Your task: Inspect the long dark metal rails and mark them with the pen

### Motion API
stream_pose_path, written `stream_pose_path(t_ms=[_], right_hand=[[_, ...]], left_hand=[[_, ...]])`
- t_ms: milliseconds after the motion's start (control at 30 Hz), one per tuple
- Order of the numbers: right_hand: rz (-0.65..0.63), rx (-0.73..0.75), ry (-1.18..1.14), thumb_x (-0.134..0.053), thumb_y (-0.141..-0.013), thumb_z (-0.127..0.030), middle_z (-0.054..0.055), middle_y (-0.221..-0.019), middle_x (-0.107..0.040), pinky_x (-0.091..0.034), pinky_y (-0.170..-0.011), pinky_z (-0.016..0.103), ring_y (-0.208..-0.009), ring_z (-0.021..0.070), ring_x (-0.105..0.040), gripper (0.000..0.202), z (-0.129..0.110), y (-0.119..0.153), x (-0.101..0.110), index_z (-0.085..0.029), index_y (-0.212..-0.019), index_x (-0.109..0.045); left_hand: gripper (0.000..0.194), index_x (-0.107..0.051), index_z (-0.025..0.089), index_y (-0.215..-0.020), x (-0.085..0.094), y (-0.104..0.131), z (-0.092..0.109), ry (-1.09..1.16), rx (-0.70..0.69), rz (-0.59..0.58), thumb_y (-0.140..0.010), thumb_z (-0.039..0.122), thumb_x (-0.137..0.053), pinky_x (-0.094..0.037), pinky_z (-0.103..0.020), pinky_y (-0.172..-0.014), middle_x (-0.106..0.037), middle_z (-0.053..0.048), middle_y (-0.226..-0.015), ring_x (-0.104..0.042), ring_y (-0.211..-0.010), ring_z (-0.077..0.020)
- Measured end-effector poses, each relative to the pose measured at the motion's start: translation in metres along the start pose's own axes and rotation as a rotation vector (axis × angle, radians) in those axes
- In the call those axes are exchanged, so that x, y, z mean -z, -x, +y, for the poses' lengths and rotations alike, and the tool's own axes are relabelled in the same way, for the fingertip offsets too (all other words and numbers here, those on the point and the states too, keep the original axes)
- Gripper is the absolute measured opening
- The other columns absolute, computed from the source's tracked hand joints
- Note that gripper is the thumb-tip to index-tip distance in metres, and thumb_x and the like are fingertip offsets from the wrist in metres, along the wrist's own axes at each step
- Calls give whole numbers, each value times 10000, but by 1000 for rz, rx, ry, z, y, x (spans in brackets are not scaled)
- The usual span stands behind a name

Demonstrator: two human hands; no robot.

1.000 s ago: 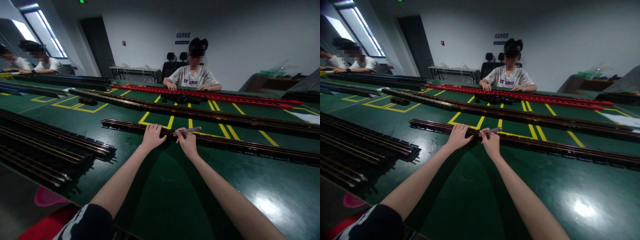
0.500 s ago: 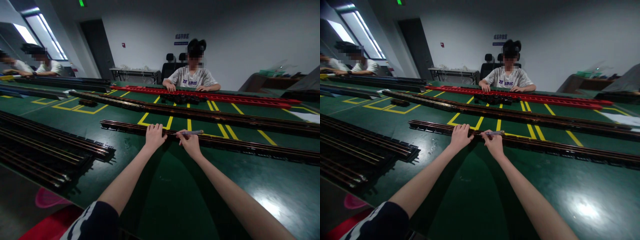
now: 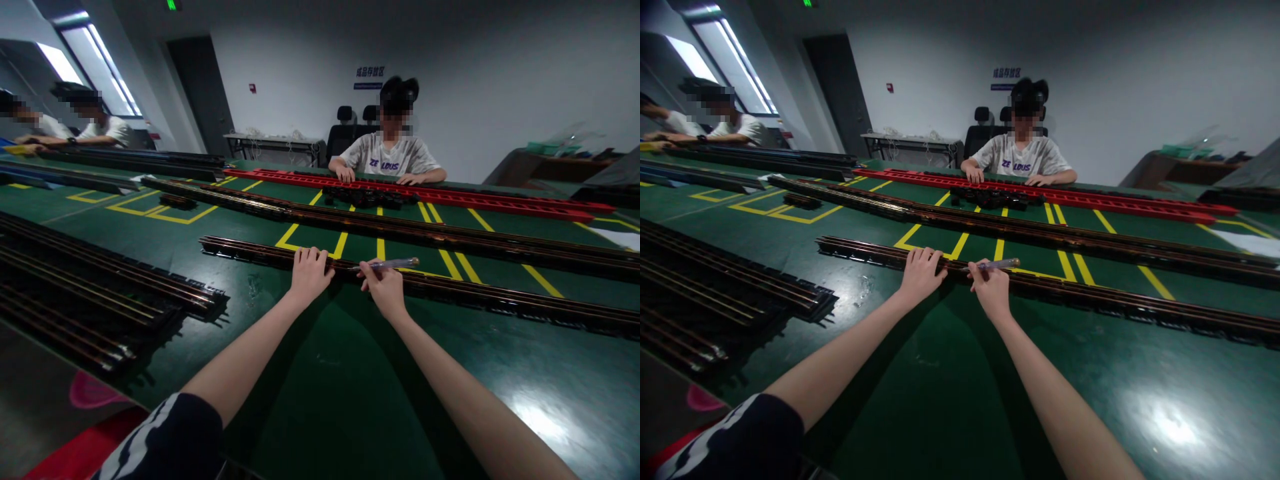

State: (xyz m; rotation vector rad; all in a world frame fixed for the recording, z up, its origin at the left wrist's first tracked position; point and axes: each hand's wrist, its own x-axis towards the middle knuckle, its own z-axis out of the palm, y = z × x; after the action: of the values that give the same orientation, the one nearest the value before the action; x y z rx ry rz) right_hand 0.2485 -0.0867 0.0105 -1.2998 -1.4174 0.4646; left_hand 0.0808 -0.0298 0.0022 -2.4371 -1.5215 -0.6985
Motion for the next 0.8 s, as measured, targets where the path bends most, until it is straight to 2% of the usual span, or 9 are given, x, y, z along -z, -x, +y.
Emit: stream_pose_path(t_ms=[167,300,600,800], right_hand=[[27,7,10,-492,-813,-723,45,-612,-675,-487,-459,277,-434,146,-592,551,-2,1,0,-197,-668,-576],[-15,40,68,-471,-827,-719,50,-614,-675,-491,-477,290,-442,157,-599,552,-3,1,1,-202,-668,-576],[-32,50,104,-447,-870,-667,16,-529,-631,-505,-529,306,-438,170,-601,507,-2,1,1,-214,-688,-584],[-21,39,83,-458,-861,-665,25,-571,-650,-486,-501,298,-446,171,-600,491,0,1,0,-221,-686,-572]], left_hand=[[267,-628,169,-1116,-4,-1,0,26,-85,8,-900,232,-484,-315,-497,-1121,-645,-123,-1155,-540,-1156,-283],[288,-627,152,-1136,-5,-2,0,30,-126,-1,-904,191,-459,-298,-465,-1141,-651,-115,-1175,-538,-1177,-258],[295,-626,181,-1124,-1,-2,3,-15,-131,-37,-875,166,-468,-389,-450,-1031,-673,-100,-1139,-578,-1087,-265],[288,-626,170,-1122,-2,-2,2,-12,-133,-43,-885,177,-462,-394,-452,-1004,-666,-119,-1133,-569,-1081,-280]])
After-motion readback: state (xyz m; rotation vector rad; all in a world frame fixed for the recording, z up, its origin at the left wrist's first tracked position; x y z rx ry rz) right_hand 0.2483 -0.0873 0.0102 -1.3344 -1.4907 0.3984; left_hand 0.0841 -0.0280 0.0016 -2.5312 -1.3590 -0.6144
